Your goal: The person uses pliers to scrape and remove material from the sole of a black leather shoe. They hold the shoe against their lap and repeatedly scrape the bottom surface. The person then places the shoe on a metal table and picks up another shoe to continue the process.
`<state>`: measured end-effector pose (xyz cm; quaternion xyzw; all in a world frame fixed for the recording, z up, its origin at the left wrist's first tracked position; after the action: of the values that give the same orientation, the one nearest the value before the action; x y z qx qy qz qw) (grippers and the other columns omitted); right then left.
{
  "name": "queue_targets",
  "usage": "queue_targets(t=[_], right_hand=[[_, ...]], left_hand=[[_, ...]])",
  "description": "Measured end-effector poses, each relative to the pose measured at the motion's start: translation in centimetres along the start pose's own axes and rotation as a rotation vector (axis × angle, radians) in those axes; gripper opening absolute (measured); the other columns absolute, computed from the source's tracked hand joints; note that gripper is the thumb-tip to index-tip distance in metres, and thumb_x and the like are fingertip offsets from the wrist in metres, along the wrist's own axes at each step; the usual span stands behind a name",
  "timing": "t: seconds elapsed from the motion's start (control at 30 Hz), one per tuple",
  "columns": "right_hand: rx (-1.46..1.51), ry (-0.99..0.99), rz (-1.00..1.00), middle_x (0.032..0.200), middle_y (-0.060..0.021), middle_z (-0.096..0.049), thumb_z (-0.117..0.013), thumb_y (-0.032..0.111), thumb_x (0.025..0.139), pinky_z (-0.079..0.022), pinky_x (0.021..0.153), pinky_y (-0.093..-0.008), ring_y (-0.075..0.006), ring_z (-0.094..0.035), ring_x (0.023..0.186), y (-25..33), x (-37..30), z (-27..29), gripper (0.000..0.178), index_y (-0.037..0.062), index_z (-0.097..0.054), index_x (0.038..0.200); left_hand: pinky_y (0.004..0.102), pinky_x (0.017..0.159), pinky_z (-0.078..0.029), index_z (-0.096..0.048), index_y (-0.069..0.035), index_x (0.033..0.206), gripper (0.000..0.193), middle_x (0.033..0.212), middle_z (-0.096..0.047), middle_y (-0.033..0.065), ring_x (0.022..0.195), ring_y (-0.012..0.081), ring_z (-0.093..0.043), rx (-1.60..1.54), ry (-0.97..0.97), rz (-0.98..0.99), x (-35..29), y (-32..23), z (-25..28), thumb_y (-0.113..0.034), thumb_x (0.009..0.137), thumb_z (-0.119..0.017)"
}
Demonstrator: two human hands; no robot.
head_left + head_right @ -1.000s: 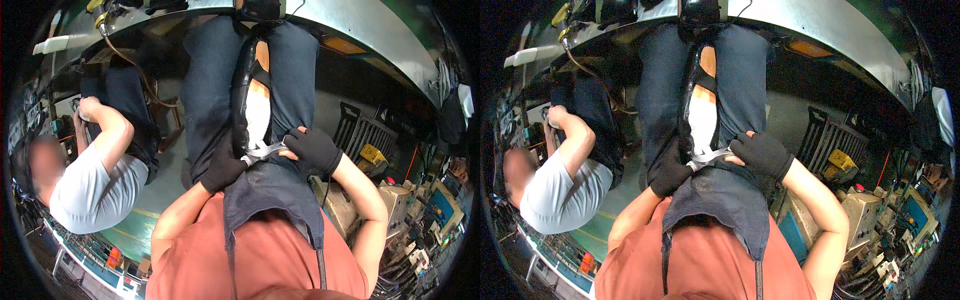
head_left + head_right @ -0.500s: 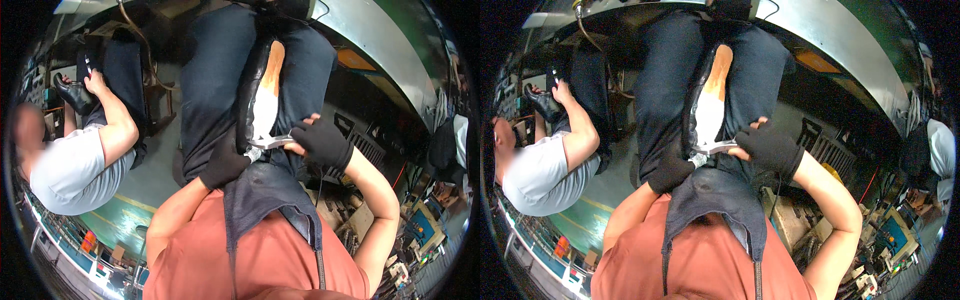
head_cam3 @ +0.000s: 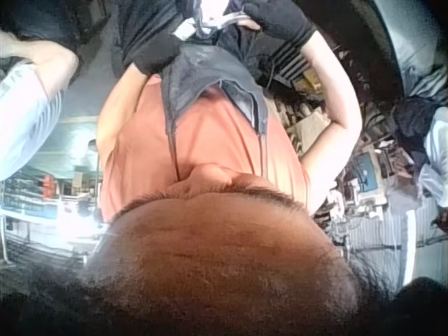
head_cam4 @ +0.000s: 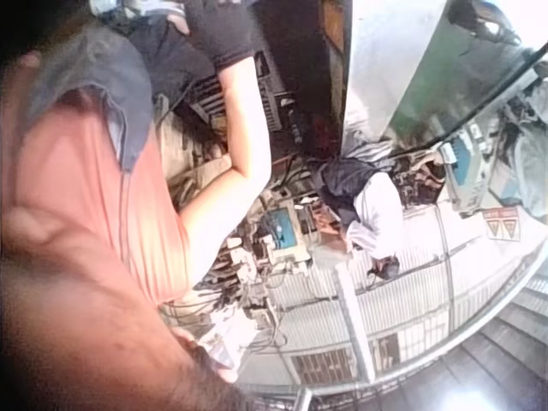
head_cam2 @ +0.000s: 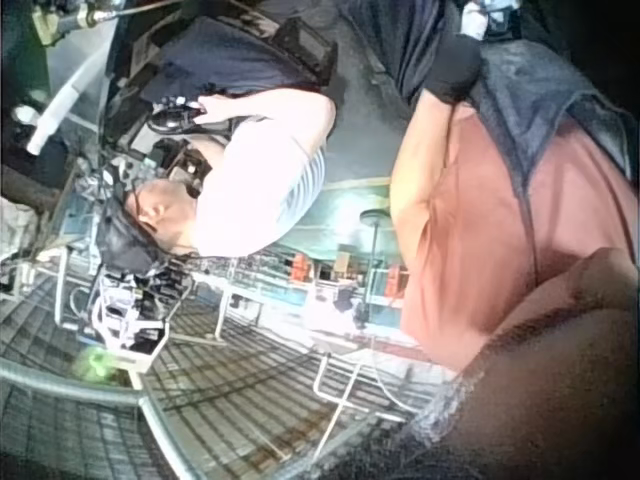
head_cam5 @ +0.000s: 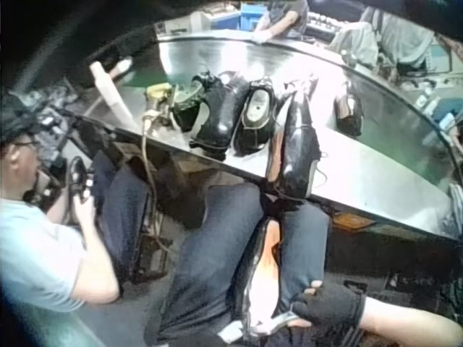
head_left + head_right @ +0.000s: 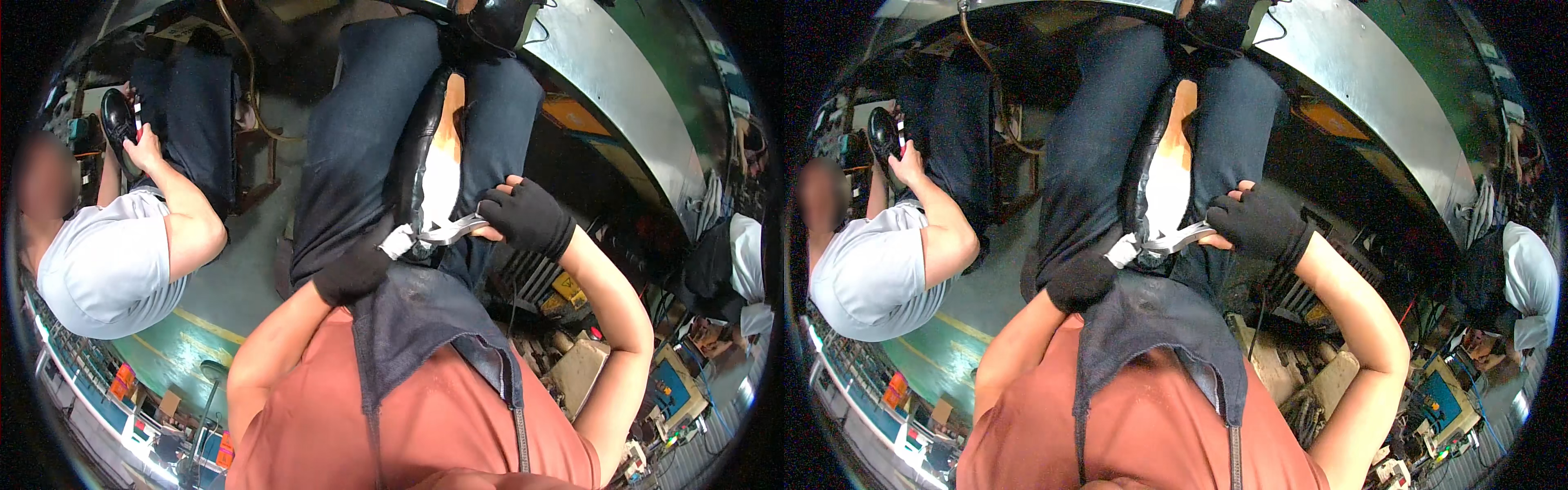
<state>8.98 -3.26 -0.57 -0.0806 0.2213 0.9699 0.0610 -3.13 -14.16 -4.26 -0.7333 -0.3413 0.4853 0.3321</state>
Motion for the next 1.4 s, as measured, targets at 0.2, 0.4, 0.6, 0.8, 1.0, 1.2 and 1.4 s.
queue_targets(t=[0.2,0.4,0.6,0.8,1.0,1.2,1.4], right_hand=[[0.066,0.073,-0.044,0.074,-0.0102,-0.060,-0.059,0.043,0.087,-0.046,0.065,-0.0391,-0.0289,-0.059,0.068,0.3,0.1,1.0,0.034,0.0096,-0.059,0.084],[0.415,0.378,-0.191,0.067,-0.0193,-0.058,-0.051,0.041,0.095,-0.046,0.061,-0.0436,-0.0358,-0.060,0.064,-1.6,-1.2,0.9,0.042,0.0017,-0.061,0.084],[0.607,0.476,-0.208,0.067,-0.0206,-0.058,-0.048,0.038,0.097,-0.046,0.059,-0.0412,-0.0359,-0.059,0.062,-1.7,-1.6,-0.4,0.044,-0.0021,-0.061,0.082],[0.508,0.402,-0.119,0.068,-0.0206,-0.058,-0.052,0.036,0.095,-0.046,0.060,-0.0410,-0.0344,-0.059,0.062,-0.4,-1.3,0.3,0.042,-0.0023,-0.061,0.080],[0.159,0.232,-0.118,0.077,-0.0148,-0.059,-0.057,0.039,0.091,-0.047,0.060,-0.0433,-0.0319,-0.062,0.068,2.2,0.0,2.4,0.037,0.0036,-0.060,0.079],[-0.033,0.073,0.079,0.080,-0.0086,-0.057,-0.061,0.041,0.085,-0.049,0.058,-0.0379,-0.0248,-0.061,0.071,1.0,0.4,2.6,0.033,0.0085,-0.056,0.083],[-0.029,0.041,0.183,0.077,-0.0077,-0.056,-0.063,0.040,0.084,-0.049,0.058,-0.0377,-0.0255,-0.060,0.070,0.1,1.6,3.0,0.031,0.0092,-0.055,0.085]], left_hand=[[0.0439,0.082,-0.047,-0.033,0.004,0.135,0.052,0.104,-0.058,0.0314,0.098,0.0407,-0.061,0.339,-0.360,-0.027,-0.9,3.9,1.2,-0.031,0.099,-0.047],[0.0447,0.082,-0.045,-0.040,0.004,0.127,0.043,0.101,-0.060,0.0266,0.096,0.0393,-0.059,0.462,-0.464,0.076,-1.1,3.1,0.8,-0.028,0.098,-0.047],[0.0336,0.097,-0.042,-0.050,0.002,0.124,0.035,0.115,-0.060,0.0107,0.109,0.0211,-0.055,0.175,-0.335,0.149,-0.6,2.5,1.0,-0.022,0.099,-0.048],[0.0303,0.097,-0.040,-0.055,-0.001,0.121,0.031,0.114,-0.059,0.0065,0.109,0.0166,-0.053,0.080,-0.302,0.130,-0.4,1.7,0.7,-0.022,0.099,-0.049],[0.0299,0.100,-0.039,-0.056,-0.003,0.123,0.031,0.119,-0.058,0.0050,0.111,0.0154,-0.052,-0.052,-0.194,0.129,-0.1,2.6,0.6,-0.022,0.099,-0.047],[0.0289,0.091,-0.042,-0.056,0.002,0.117,0.032,0.106,-0.062,0.0066,0.101,0.0131,-0.055,-0.092,-0.205,0.053,0.1,1.8,0.0,-0.024,0.099,-0.049],[0.0291,0.098,-0.039,-0.040,0.004,0.134,0.042,0.121,-0.055,0.0134,0.112,0.0176,-0.051,-0.049,-0.217,0.013,-1.0,2.4,-0.6,-0.021,0.101,-0.044]])
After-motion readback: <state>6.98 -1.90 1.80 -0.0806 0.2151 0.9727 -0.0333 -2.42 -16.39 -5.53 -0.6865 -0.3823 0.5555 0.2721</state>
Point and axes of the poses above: each hand's wrist, its own x-axis towards the middle knuckle, its own z-axis out of the back of the hand, y = z × x, the point moved 9 cm from there along x, towards the middle knuckle
